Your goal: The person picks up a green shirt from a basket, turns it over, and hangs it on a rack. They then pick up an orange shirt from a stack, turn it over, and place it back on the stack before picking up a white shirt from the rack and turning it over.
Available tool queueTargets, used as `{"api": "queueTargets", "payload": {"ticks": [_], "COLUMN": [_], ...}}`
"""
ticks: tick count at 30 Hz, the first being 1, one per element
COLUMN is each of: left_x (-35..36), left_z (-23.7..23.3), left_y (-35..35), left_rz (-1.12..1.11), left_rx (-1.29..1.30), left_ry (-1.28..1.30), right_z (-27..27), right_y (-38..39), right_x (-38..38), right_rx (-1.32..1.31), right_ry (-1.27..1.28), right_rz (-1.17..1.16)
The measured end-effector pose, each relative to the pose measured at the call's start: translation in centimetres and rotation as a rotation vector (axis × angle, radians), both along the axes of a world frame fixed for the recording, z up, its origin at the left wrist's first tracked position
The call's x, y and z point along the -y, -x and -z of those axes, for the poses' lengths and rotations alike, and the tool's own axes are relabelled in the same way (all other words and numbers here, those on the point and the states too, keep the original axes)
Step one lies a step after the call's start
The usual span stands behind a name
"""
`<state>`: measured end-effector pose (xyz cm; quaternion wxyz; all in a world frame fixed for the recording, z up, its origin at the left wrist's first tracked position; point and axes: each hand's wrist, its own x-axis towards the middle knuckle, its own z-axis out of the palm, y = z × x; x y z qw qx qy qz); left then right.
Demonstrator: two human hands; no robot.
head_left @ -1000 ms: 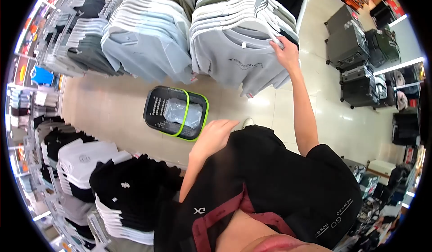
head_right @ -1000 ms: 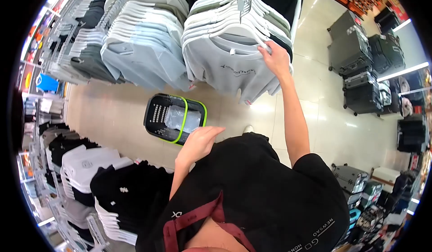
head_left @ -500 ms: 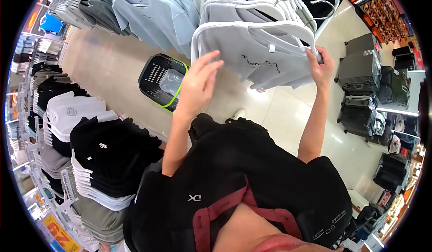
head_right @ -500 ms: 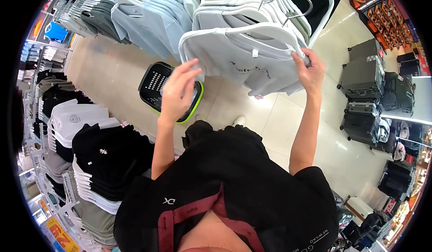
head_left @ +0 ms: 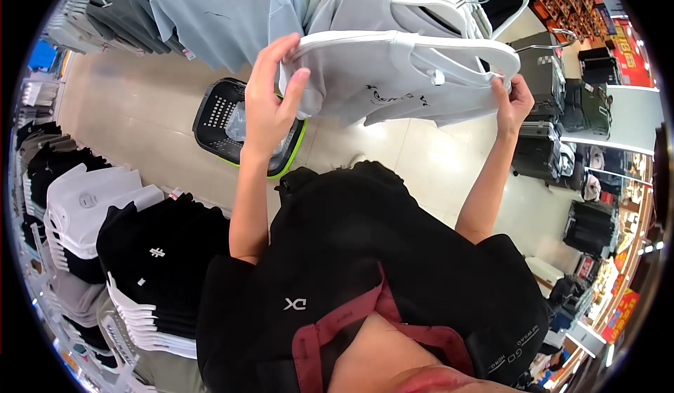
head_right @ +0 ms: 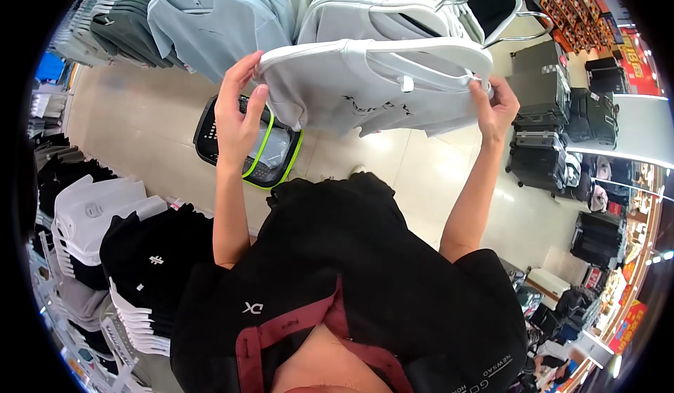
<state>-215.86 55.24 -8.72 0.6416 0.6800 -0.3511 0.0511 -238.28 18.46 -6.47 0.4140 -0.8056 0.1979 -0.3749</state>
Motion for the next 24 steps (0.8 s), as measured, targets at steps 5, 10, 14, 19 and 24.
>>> {"api": "queueTargets", "payload": {"ticks": [5,10,14,19,24], "left_x": [-2.5,-3.4,-4.6,-5.1,-5.0], "left_z": [1.7,1.2,0.5,0.2,0.3], "left_y": [-2.8,-4.3,-5.2,-5.0,-4.7], "left_rz": [0.165,0.263,0.286,0.305,0.343], "left_rx": [-0.317,-0.483,-0.478,-0.473,-0.442], "left_ry": [0.096,0.200,0.139,0.148,0.150], "right_z": [-0.3,-0.5,-1.2,-2.4,-3.2], "right_y": [-1.3,-1.9,-3.0,-3.6,-3.4], "right_x": [-3.2,-4.2,-3.6,-3.7,-3.7], "right_rx": [0.006,0.014,-0.011,-0.017,0.028], "right_ry": [0.014,0.027,0.036,0.048,0.084], "right_rz": [0.036,0.078,0.056,0.055,0.050]}}
